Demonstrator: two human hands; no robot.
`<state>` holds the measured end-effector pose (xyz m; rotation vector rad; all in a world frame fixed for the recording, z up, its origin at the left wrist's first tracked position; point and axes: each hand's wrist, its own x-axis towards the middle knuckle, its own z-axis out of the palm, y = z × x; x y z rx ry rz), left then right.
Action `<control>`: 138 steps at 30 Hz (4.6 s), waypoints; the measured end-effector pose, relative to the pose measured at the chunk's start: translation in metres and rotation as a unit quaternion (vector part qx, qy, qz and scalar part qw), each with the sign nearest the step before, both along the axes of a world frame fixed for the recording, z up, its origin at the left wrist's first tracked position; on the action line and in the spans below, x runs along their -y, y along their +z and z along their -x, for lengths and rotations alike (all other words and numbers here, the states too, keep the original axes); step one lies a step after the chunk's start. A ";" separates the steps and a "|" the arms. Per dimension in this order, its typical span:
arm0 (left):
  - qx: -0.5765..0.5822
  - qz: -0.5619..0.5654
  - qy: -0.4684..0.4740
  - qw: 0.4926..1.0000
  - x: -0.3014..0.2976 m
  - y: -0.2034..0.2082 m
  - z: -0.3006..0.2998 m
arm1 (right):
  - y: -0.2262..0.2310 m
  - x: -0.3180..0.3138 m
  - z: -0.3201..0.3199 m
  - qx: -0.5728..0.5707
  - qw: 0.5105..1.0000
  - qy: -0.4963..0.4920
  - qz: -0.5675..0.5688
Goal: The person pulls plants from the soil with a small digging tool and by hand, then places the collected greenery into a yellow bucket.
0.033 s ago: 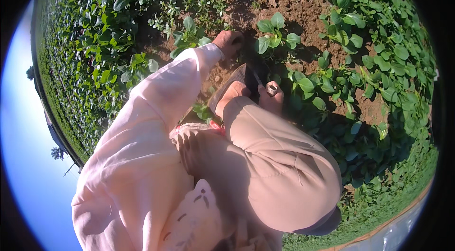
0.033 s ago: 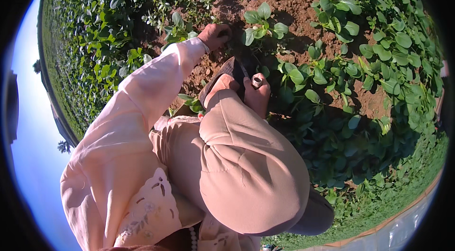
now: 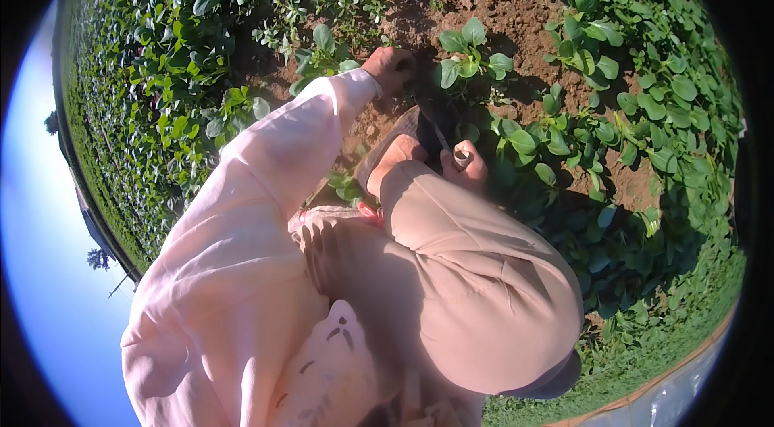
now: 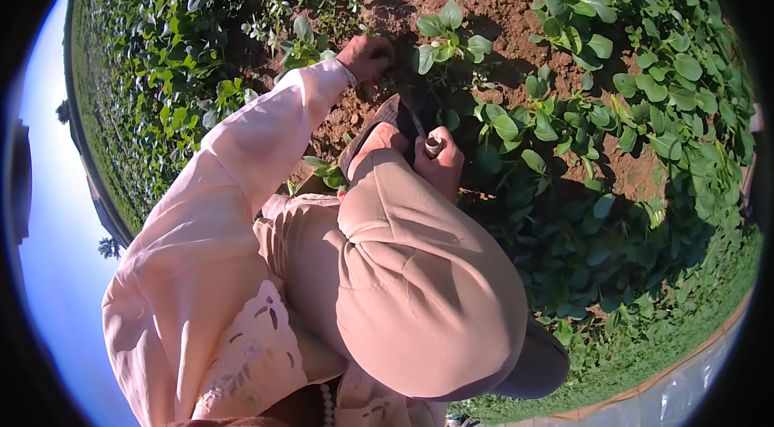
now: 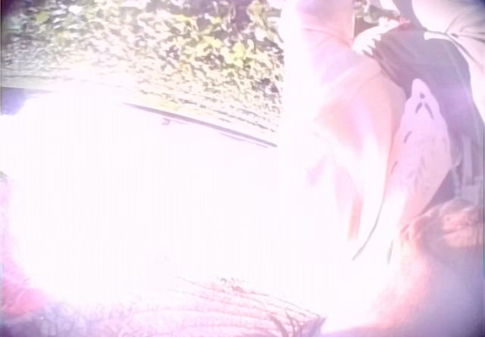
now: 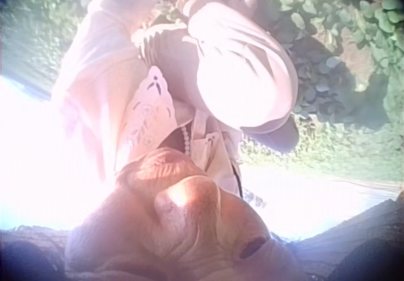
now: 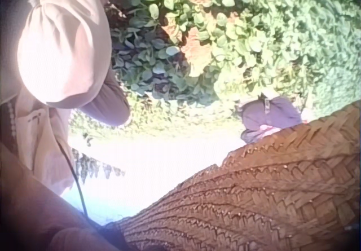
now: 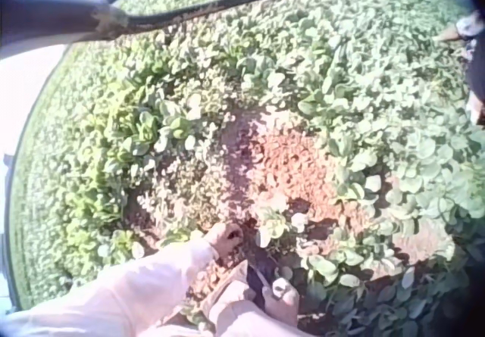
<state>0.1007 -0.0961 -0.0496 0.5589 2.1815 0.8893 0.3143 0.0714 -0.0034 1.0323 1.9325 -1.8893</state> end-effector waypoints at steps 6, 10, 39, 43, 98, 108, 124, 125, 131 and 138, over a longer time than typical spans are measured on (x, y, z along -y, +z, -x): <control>0.056 0.008 0.000 0.998 -0.009 0.011 0.010 | 0.027 0.012 0.036 -0.062 0.979 0.094 -0.170; 0.015 0.020 -0.031 0.999 -0.005 0.016 0.021 | 0.025 0.011 0.057 -0.061 0.982 0.055 -0.168; -0.124 0.053 0.162 0.977 0.068 0.016 -0.039 | 0.052 -0.002 0.039 -0.038 0.963 0.220 -0.150; -0.137 0.103 0.102 0.980 0.065 -0.010 -0.072 | 0.049 0.009 0.054 -0.015 0.941 0.274 -0.197; -0.112 0.404 -0.016 0.908 0.080 0.023 0.024 | 0.038 0.009 0.101 -0.131 0.951 0.241 -0.143; 0.313 -0.182 0.509 0.781 0.128 0.062 0.063 | 0.029 0.022 0.146 -0.143 0.941 0.207 -0.228; 0.046 -0.130 0.438 0.888 0.045 0.047 0.123 | 0.017 0.042 0.257 -0.089 0.969 0.155 -0.172; 0.019 -0.096 0.414 0.905 0.052 0.038 0.130 | 0.022 0.043 0.253 -0.094 0.959 0.187 -0.193; -0.004 -0.103 0.503 0.858 0.077 0.020 0.127 | 0.028 0.032 0.203 -0.099 0.933 0.274 -0.214; -0.152 0.063 0.304 0.938 0.063 -0.007 0.144 | 0.016 0.061 0.259 -0.097 0.967 0.168 -0.167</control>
